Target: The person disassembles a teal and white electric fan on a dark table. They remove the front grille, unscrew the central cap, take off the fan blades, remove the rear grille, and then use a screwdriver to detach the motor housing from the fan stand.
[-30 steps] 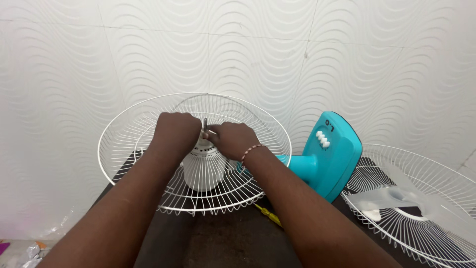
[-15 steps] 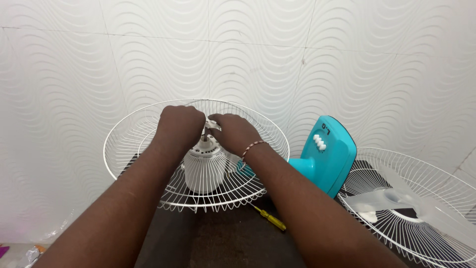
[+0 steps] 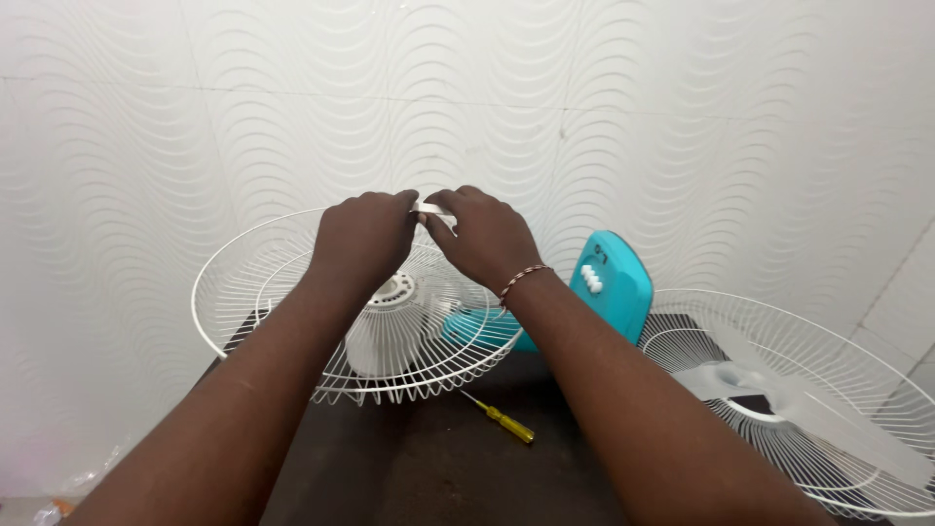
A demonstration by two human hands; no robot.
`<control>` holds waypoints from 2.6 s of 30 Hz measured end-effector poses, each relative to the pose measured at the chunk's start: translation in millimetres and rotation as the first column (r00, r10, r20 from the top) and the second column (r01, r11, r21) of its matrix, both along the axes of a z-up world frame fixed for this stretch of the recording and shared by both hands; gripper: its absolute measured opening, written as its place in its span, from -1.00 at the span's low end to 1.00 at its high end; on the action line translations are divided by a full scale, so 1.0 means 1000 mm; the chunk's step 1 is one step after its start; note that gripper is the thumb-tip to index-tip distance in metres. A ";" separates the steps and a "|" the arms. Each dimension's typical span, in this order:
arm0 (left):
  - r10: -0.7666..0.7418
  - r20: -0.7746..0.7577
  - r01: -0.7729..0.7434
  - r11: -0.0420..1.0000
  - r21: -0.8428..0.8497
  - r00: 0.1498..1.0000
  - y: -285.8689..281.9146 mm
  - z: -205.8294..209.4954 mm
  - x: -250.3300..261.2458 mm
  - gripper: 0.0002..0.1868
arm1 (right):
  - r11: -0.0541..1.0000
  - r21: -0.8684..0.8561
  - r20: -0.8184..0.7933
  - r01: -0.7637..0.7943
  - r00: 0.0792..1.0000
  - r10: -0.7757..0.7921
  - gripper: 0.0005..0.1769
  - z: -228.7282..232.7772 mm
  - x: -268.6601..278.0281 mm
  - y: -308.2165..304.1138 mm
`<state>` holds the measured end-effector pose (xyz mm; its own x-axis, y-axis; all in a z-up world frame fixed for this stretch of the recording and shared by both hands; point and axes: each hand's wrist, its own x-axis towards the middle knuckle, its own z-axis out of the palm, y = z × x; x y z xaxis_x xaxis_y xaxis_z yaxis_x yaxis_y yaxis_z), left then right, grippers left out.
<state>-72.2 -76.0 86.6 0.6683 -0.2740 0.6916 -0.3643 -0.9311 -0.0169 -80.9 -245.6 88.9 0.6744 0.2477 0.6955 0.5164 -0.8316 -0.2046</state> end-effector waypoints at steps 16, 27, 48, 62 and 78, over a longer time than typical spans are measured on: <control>-0.635 0.128 0.627 0.674 -0.390 0.762 -0.171 -0.001 -0.051 -0.39 | 0.971 0.231 0.489 0.057 0.856 -0.166 -0.74 -0.019 -0.061 -0.150; -0.616 -0.225 0.582 0.787 -0.203 0.754 -0.263 -0.046 -0.055 -0.51 | 0.943 0.118 0.283 0.310 0.900 -0.331 -0.76 -0.068 -0.087 -0.246; -0.628 -0.034 0.627 0.769 0.128 0.777 -0.267 -0.162 -0.044 -0.80 | 0.889 -0.121 -0.549 0.441 0.716 -0.430 -0.57 -0.149 -0.079 -0.300; -0.679 -0.004 0.678 0.734 0.036 0.735 -0.205 -0.110 -0.066 -0.84 | 0.973 0.143 0.431 0.183 0.873 -0.228 -0.58 -0.092 -0.085 -0.214; -0.213 0.005 0.207 0.956 0.210 0.977 -0.086 -0.040 -0.056 -0.86 | 0.983 0.182 0.245 -0.035 0.970 -0.011 -0.60 -0.076 -0.060 -0.094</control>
